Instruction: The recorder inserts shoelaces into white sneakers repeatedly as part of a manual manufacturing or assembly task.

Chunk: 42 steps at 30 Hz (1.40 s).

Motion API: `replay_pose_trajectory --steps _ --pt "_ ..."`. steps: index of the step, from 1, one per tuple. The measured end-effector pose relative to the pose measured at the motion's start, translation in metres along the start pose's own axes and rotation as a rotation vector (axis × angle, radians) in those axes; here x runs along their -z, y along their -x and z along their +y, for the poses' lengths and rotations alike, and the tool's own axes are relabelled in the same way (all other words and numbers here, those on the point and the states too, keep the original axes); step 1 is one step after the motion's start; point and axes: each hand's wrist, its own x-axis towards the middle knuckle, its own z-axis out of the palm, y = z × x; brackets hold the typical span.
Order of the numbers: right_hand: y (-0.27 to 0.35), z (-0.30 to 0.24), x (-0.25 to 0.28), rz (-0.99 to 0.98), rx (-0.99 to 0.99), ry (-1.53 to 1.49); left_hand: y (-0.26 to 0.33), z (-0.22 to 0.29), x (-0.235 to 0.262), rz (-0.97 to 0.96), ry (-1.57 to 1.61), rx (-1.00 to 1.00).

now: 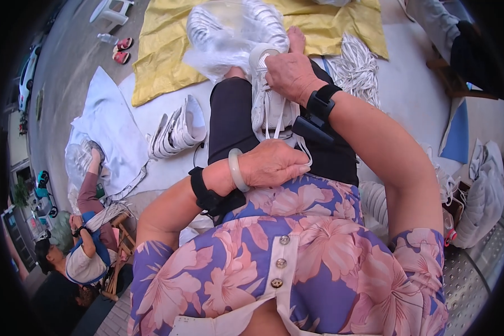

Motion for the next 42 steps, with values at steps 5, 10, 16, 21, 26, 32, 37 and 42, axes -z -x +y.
replay_pose_trajectory --steps 5,10,16,21,26,32,37,42 --pt "-0.018 0.01 0.005 -0.146 0.129 0.077 -0.004 0.0 -0.001 -0.012 -0.027 -0.028" --pt "-0.041 0.01 0.017 -0.362 0.209 0.12 -0.005 0.005 0.001 -0.017 0.024 -0.017" --pt "-0.043 -0.009 0.034 -0.527 0.289 0.193 -0.002 0.004 0.003 -0.039 -0.038 0.0" --pt "-0.043 -0.017 0.039 -0.567 0.38 0.323 -0.004 0.006 0.004 -0.029 -0.023 0.026" --pt "-0.038 0.0 0.025 -0.385 0.338 0.187 -0.002 0.001 0.004 0.067 0.001 0.004" --pt "-0.004 0.023 0.023 -0.339 0.172 -0.001 0.001 -0.006 0.007 0.104 -0.018 0.04" --pt "0.004 0.028 0.009 -0.235 0.211 -0.079 -0.005 -0.001 0.002 0.051 -0.039 0.098" --pt "-0.001 0.022 0.007 -0.249 0.268 -0.07 -0.005 0.001 0.0 0.037 -0.077 0.102"
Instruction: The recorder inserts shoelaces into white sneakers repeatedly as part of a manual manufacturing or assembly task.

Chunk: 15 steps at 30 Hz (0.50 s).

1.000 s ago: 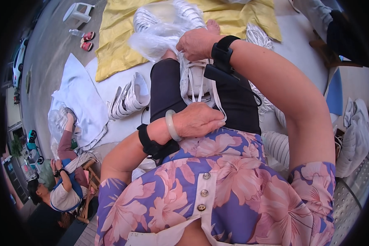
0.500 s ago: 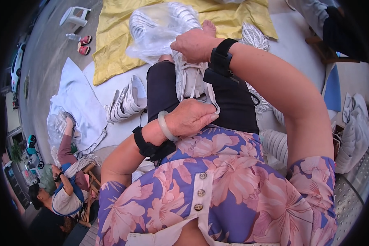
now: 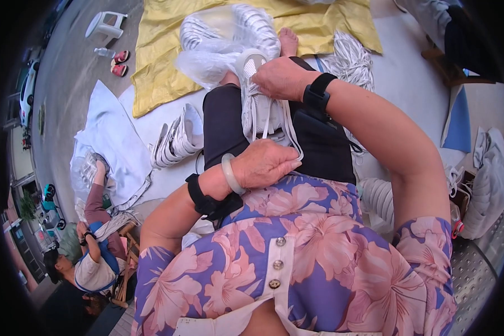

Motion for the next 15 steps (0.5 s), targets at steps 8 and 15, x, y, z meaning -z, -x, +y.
replay_pose_trajectory --steps 8,15 --pt "-0.007 -0.012 0.0 -0.021 0.224 0.377 0.0 0.001 -0.004 0.022 -0.039 -0.086" --pt "0.006 -0.041 0.002 -0.06 0.272 0.438 0.003 -0.001 -0.003 -0.002 -0.046 -0.063"
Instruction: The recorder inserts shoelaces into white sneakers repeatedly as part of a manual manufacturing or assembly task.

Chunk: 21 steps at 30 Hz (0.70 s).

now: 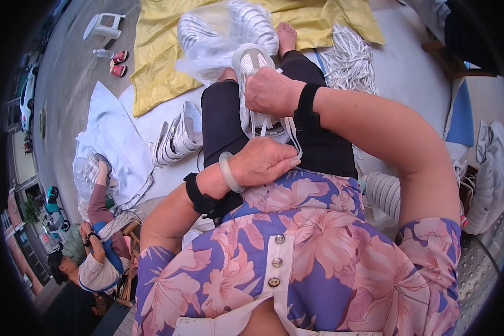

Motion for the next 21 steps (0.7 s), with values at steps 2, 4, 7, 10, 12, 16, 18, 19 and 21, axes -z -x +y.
replay_pose_trajectory --steps 2,4,7,10,12,16,18,19,21 --pt "0.008 -0.002 -0.008 -0.067 -0.061 -0.189 0.004 0.001 0.003 -0.035 -0.018 0.024" --pt "0.019 0.01 -0.01 0.157 -0.197 -0.379 0.005 0.003 0.004 -0.045 0.05 0.014" --pt "0.025 0.046 -0.033 0.477 -0.604 -0.709 -0.001 0.001 0.004 -0.065 0.084 -0.025" --pt "0.012 0.046 -0.034 0.511 -0.652 -0.647 0.001 0.004 0.004 -0.075 0.137 0.04" --pt "-0.001 0.035 -0.022 0.385 -0.664 -0.622 0.002 0.003 0.004 -0.062 0.107 0.015" --pt "-0.021 0.024 -0.006 0.244 -0.474 -0.458 0.001 0.005 0.004 -0.058 0.061 -0.007" --pt "-0.026 0.025 -0.006 0.072 -0.504 -0.407 0.001 0.005 0.005 -0.061 0.057 -0.003" --pt "-0.026 0.028 -0.007 0.071 -0.506 -0.408 0.001 0.005 0.005 -0.062 0.054 -0.001" --pt "-0.029 0.037 -0.01 0.045 -0.532 -0.55 0.001 0.004 0.006 -0.068 0.049 -0.001"
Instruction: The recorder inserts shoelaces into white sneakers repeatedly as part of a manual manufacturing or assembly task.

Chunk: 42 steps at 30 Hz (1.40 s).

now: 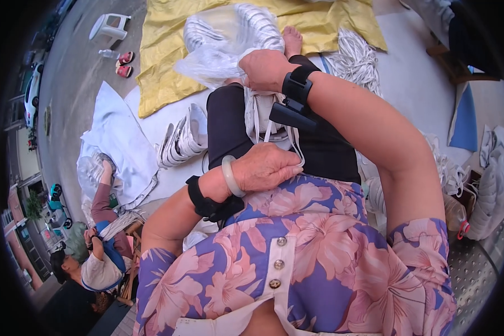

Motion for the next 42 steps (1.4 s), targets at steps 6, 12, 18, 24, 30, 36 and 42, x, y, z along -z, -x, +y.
replay_pose_trajectory --steps 6,12,18,24,30,36,42 --pt "-0.009 0.01 0.006 -0.234 -0.078 -0.19 0.001 -0.002 -0.001 -0.003 0.018 0.001" --pt "-0.019 0.009 0.005 -0.346 -0.219 -0.351 0.0 -0.002 -0.002 0.001 0.019 0.004" --pt "-0.018 0.011 0.001 -0.317 -0.28 -0.473 -0.002 -0.001 -0.001 0.011 0.037 0.027" --pt "-0.016 0.036 -0.004 -0.429 -0.397 -0.88 -0.003 0.0 0.001 -0.013 0.084 0.085" --pt "-0.003 0.033 -0.007 -0.275 -0.323 -0.999 0.0 -0.004 0.002 -0.004 0.102 0.093" --pt "0.02 0.042 -0.007 0.186 0.035 -0.28 -0.005 0.001 0.002 -0.005 0.079 0.064" --pt "0.034 0.029 -0.013 0.088 0.187 0.161 -0.007 0.005 0.0 -0.009 0.044 0.049"
